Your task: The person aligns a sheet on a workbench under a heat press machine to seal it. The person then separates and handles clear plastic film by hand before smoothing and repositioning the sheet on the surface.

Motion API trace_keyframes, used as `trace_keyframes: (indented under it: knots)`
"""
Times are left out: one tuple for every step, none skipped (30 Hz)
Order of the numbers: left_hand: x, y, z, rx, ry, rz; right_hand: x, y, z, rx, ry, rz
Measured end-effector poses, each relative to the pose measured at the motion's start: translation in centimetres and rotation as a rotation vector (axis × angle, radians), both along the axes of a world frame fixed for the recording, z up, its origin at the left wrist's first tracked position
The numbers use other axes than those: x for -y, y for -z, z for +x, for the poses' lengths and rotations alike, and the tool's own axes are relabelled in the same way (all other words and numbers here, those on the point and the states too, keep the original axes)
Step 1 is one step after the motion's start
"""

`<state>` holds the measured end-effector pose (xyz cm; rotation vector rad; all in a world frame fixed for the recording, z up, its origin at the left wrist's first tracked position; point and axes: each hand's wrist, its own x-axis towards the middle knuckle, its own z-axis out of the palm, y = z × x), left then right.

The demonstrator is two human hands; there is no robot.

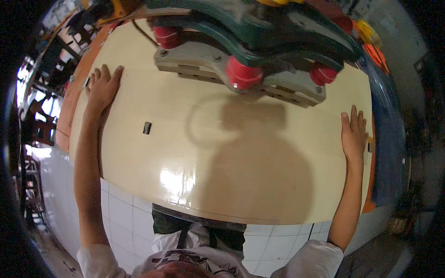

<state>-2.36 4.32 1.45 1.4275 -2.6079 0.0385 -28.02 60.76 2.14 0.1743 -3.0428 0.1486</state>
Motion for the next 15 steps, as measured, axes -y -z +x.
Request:
trace_keyframes:
  knots:
    - [0.02,-0.21,0.14,-0.004,0.016,0.008,0.16,-0.26,0.14,0.006,0.016,-0.004]
    - [0.08,-0.36,0.31,-0.007,-0.002,0.006,0.41,-0.54,0.22,0.004,-0.002,-0.006]
    - [0.16,-0.49,0.47,-0.018,0.005,0.005,0.65,-0.85,0.27,0.011,0.009,0.005]
    - [0.2,-0.43,0.51,-0.028,0.017,0.006,0.79,-0.9,0.37,0.021,0.025,0.018]
    - [0.25,-0.45,0.56,-0.034,0.02,0.017,0.93,-0.92,0.45,0.019,0.017,0.019]
    - [0.28,-0.41,0.66,-0.036,0.013,0.018,1.05,-0.93,0.5,0.024,0.021,0.018]
    - [0.34,-0.29,0.65,-0.028,0.016,0.016,1.14,-0.95,0.49,0.027,0.027,0.017]
    - [0.37,-0.2,0.62,-0.02,0.019,0.015,1.13,-0.93,0.48,0.024,0.022,0.019]
    - [0.35,-0.17,0.6,-0.024,0.015,0.016,1.07,-0.86,0.45,0.03,0.028,0.022]
    - [0.3,-0.21,0.61,-0.023,0.017,0.016,1.04,-0.79,0.4,0.036,0.032,0.023]
    - [0.26,-0.27,0.64,-0.022,0.019,0.016,1.04,-0.77,0.37,0.033,0.027,0.023]
    - [0.21,-0.35,0.67,-0.024,0.014,0.015,1.04,-0.75,0.34,0.032,0.027,0.024]
    - [0.16,-0.32,0.63,-0.025,0.019,0.016,0.97,-0.73,0.37,0.03,0.03,0.028]
    - [0.11,-0.3,0.61,-0.025,0.024,0.015,0.89,-0.71,0.33,0.028,0.028,0.029]
    - [0.07,-0.31,0.59,-0.027,0.022,0.016,0.79,-0.67,0.26,0.024,0.026,0.027]
